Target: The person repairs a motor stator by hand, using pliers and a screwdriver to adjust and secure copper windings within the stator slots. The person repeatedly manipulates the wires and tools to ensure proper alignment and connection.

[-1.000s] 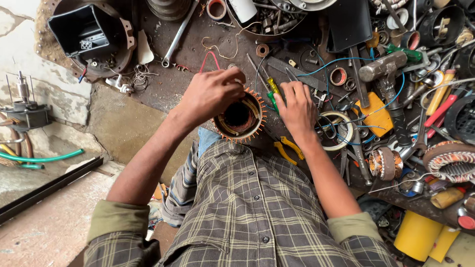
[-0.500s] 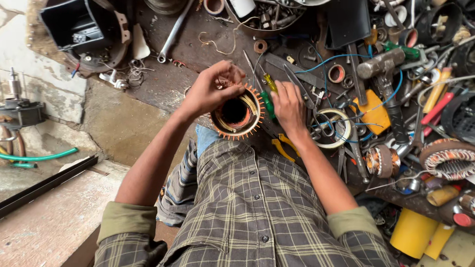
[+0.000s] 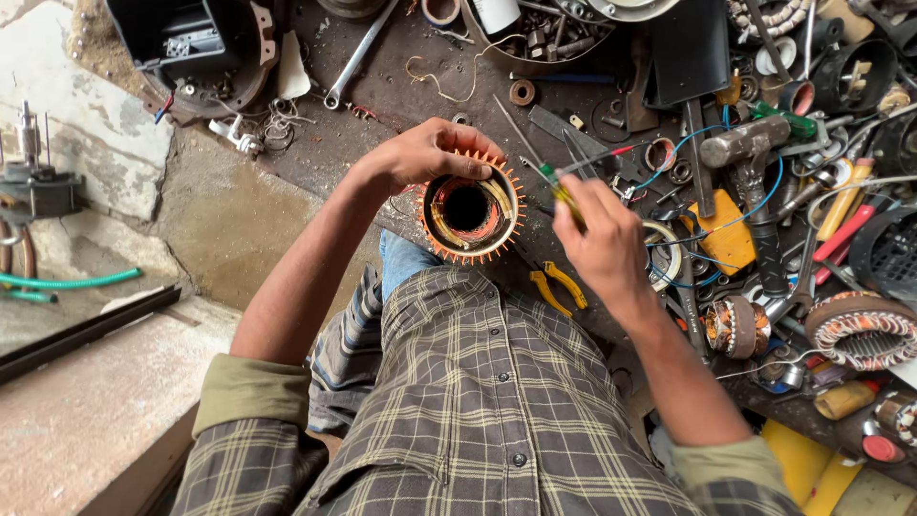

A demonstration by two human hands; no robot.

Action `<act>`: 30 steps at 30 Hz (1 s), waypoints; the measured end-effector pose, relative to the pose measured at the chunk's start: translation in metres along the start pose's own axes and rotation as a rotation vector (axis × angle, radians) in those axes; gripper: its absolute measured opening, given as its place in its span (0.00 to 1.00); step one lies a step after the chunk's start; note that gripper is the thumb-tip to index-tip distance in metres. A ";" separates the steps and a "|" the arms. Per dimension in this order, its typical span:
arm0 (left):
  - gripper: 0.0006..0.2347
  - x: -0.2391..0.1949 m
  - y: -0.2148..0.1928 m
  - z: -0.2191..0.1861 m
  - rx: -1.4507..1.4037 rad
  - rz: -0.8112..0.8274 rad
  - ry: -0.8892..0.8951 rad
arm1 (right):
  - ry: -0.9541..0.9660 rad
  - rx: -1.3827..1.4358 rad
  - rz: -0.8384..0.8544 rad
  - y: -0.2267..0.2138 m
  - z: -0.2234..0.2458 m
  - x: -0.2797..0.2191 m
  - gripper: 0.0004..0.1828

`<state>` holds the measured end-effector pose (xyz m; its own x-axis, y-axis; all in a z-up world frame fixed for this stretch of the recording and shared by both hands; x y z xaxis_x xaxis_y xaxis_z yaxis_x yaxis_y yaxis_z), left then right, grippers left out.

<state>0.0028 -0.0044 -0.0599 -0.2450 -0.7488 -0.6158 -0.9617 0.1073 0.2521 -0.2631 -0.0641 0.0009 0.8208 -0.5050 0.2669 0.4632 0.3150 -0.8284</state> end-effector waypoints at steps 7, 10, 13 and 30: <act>0.14 0.000 0.001 -0.003 -0.025 0.002 0.001 | 0.043 -0.531 0.172 -0.074 0.014 0.015 0.15; 0.14 -0.003 0.000 -0.004 -0.004 -0.020 0.038 | -0.248 -0.334 0.080 -0.083 0.036 0.032 0.15; 0.14 -0.002 0.004 -0.003 -0.055 0.002 0.020 | -0.444 -0.209 0.116 -0.053 0.067 0.034 0.13; 0.12 0.001 0.003 0.004 -0.107 0.004 0.063 | -0.215 -0.173 0.167 -0.010 0.082 0.048 0.12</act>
<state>-0.0012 -0.0018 -0.0627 -0.2375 -0.7883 -0.5677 -0.9414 0.0427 0.3346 -0.2005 -0.0259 0.0619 0.9410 -0.2711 0.2026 0.2674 0.2286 -0.9361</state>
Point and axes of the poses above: each hand's wrist, its own x-axis towards the middle knuckle, its own y-axis out of the palm, z = x × y, the point moved 3 cm from there along x, towards the middle knuckle, and after that the axes turned 12 degrees about -y, right-handed, at the moved point
